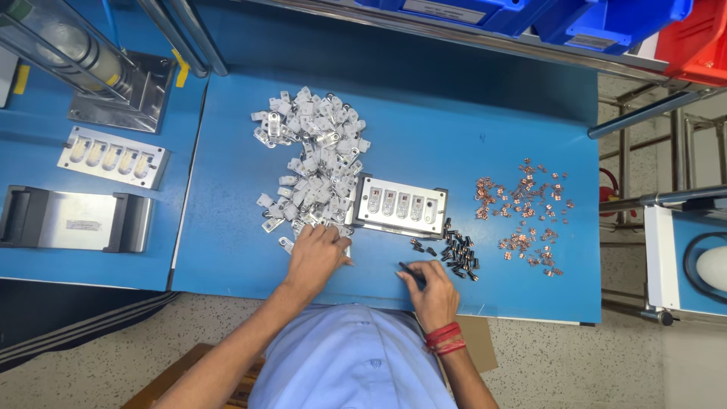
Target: The person uses tweezers to pick up small metallic components and insert them into white plastic housings. They place the assembled units into a metal tray and continue the process with additional components from piles on the table.
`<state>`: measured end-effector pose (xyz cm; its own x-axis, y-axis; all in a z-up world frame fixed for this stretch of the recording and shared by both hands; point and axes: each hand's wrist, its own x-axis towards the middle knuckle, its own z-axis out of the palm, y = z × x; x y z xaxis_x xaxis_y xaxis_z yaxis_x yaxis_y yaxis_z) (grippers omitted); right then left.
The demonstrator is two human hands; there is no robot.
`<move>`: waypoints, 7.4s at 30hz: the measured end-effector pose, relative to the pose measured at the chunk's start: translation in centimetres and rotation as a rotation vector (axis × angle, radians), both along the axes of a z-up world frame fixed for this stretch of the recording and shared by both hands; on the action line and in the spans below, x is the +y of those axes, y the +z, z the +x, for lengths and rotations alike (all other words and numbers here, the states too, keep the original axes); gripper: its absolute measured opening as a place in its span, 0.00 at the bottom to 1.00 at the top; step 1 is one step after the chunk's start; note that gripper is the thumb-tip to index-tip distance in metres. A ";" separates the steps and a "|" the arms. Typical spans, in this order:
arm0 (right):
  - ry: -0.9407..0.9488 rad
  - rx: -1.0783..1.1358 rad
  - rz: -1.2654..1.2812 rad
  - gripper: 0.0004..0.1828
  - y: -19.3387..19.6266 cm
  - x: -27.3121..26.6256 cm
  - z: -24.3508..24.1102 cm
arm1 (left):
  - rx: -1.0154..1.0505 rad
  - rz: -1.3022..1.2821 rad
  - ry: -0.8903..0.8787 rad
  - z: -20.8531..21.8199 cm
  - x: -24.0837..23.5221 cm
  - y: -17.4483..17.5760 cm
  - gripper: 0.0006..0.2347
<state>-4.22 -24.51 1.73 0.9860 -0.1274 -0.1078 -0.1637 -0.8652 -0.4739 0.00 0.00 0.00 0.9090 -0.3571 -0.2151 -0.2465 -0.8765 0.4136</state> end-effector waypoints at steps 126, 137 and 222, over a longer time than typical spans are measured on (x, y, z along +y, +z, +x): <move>-0.268 -0.397 0.240 0.15 4.8 3.9 -4.6 | -0.200 -0.056 -0.035 13.0 31.4 7.1 0.43; -0.415 -0.165 0.296 0.12 4.4 0.5 -3.8 | -0.039 -0.259 -0.603 15.4 -8.4 3.6 0.47; 0.513 -0.341 0.592 0.09 9.0 -1.8 1.1 | 0.112 -0.828 0.576 -2.1 -6.8 6.2 0.12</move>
